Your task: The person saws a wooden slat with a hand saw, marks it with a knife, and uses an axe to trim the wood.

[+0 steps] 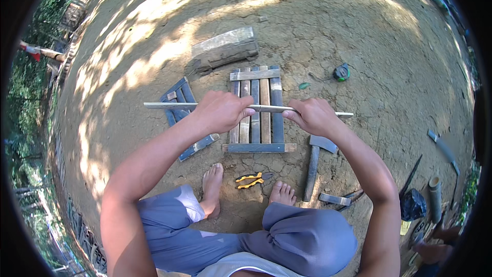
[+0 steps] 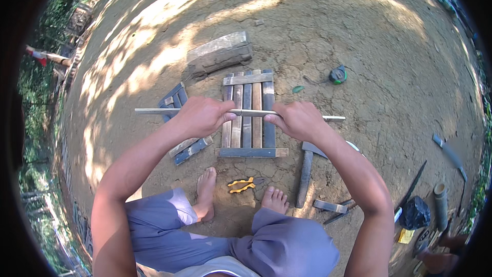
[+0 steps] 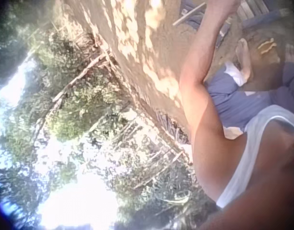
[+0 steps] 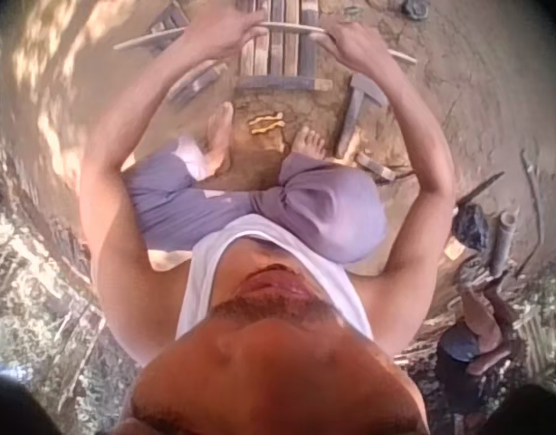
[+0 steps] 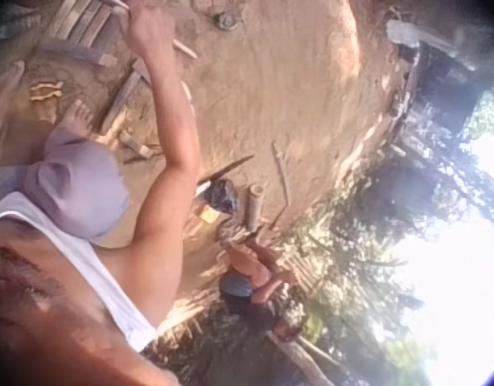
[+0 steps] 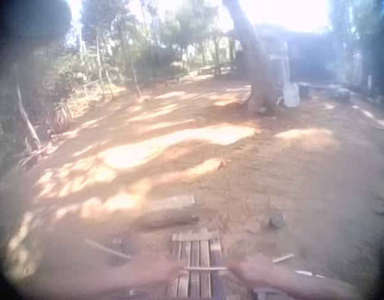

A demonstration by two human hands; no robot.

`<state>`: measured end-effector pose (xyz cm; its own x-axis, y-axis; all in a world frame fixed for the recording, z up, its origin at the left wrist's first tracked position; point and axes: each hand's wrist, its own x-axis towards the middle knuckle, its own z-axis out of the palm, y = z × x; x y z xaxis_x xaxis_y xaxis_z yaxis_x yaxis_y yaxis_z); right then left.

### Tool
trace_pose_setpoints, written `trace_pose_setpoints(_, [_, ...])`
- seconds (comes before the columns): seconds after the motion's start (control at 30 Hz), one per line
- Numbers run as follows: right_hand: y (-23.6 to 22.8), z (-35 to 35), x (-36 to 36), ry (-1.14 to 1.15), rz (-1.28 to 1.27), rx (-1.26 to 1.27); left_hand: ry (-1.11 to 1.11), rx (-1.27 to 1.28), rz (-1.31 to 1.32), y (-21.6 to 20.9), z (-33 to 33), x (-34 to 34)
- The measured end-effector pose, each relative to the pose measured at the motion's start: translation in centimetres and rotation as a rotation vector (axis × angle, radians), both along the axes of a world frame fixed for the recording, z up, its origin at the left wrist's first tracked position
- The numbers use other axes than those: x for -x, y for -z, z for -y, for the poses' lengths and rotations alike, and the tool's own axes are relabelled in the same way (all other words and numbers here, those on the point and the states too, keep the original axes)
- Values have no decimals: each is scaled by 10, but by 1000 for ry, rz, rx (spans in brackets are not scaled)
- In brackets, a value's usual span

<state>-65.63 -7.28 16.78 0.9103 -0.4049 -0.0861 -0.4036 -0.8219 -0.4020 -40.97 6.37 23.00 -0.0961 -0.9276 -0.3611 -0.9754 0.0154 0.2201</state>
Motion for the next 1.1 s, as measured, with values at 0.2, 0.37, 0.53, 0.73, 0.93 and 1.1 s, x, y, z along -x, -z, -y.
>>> trace_pose_setpoints(0.2, [25,-34,-74,3,27,8,-359,89,119,44,-55,-30])
trace_pose_setpoints(0.37, [26,-47,-92,-57,148,115,-406,141,96,41,-87,-37])
trace_pose_setpoints(0.53, [-28,-49,-88,-169,309,38,-191,190,52,4,-108,-61])
trace_pose_setpoints(0.73, [-24,-28,-80,-232,503,-446,-148,424,-508,-20,-97,-38])
trace_pose_setpoints(0.93, [-66,-54,-84,-117,117,282,-234,162,113,12,-92,-44])
trace_pose_setpoints(1.1, [-71,-90,-101,-43,-118,378,-325,119,142,49,-75,-50])
